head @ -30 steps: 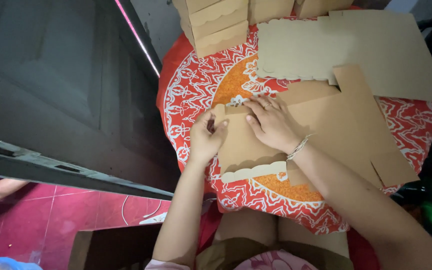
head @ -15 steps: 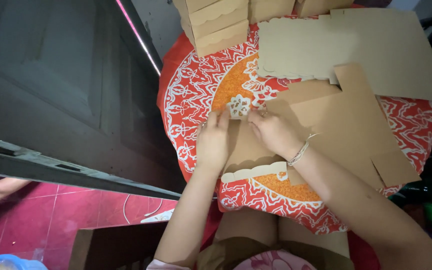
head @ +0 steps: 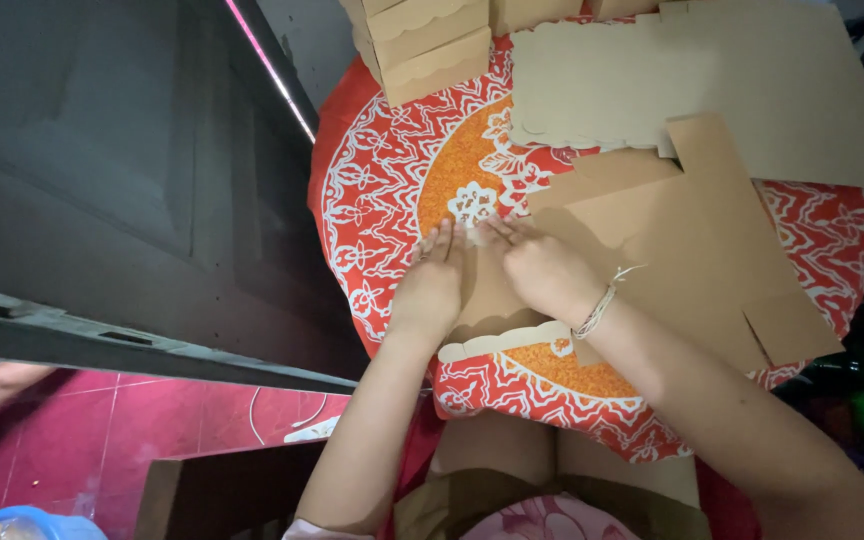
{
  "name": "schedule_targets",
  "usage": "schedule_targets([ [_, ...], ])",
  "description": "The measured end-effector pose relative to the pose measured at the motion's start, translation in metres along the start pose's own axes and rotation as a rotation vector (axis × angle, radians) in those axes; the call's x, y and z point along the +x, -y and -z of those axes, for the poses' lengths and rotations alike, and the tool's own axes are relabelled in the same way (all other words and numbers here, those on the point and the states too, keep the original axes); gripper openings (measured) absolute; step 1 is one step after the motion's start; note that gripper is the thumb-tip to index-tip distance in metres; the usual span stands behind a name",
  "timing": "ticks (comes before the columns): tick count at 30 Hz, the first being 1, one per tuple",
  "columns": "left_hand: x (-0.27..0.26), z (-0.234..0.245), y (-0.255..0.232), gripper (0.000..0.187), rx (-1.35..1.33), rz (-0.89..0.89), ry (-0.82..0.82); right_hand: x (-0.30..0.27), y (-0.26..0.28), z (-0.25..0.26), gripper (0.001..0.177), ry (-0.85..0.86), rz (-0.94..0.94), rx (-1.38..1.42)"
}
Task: Manually folding flat cardboard templates into small boxes on a table.
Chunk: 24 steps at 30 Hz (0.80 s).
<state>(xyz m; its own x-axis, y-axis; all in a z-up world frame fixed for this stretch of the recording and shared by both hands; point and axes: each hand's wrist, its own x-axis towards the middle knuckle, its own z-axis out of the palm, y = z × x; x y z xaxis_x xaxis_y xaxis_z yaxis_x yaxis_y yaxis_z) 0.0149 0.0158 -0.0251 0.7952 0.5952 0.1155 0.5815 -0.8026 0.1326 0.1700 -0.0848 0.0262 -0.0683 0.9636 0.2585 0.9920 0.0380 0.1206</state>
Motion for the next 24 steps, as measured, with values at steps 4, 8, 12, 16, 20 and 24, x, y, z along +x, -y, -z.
schedule_targets([
  [4, -0.005, -0.003, 0.0, 0.071, 0.058, 0.06, 0.062, 0.001, -0.001, -0.001, 0.038, 0.016, -0.056, 0.018],
  [8, -0.008, 0.02, -0.006, 0.072, 0.099, 0.069, 0.114, 0.001, -0.006, 0.001, 0.043, 0.052, -0.126, 0.094],
  [12, 0.0, 0.027, -0.009, 0.08, 0.01, -0.018, 0.224, 0.003, -0.008, -0.001, 0.035, -0.063, 0.068, 0.091],
  [16, 0.006, 0.012, -0.006, 0.073, -0.049, -0.067, 0.166, 0.003, -0.008, -0.005, 0.045, -0.073, 0.016, 0.2],
  [20, 0.004, 0.018, -0.011, 0.072, -0.045, 0.031, 0.181, -0.002, -0.008, -0.019, 0.045, -0.058, -0.131, 0.133],
  [24, -0.005, 0.028, -0.009, 0.073, -0.044, 0.095, 0.169, -0.01, -0.022, -0.022, 0.051, -0.058, -0.183, 0.092],
])
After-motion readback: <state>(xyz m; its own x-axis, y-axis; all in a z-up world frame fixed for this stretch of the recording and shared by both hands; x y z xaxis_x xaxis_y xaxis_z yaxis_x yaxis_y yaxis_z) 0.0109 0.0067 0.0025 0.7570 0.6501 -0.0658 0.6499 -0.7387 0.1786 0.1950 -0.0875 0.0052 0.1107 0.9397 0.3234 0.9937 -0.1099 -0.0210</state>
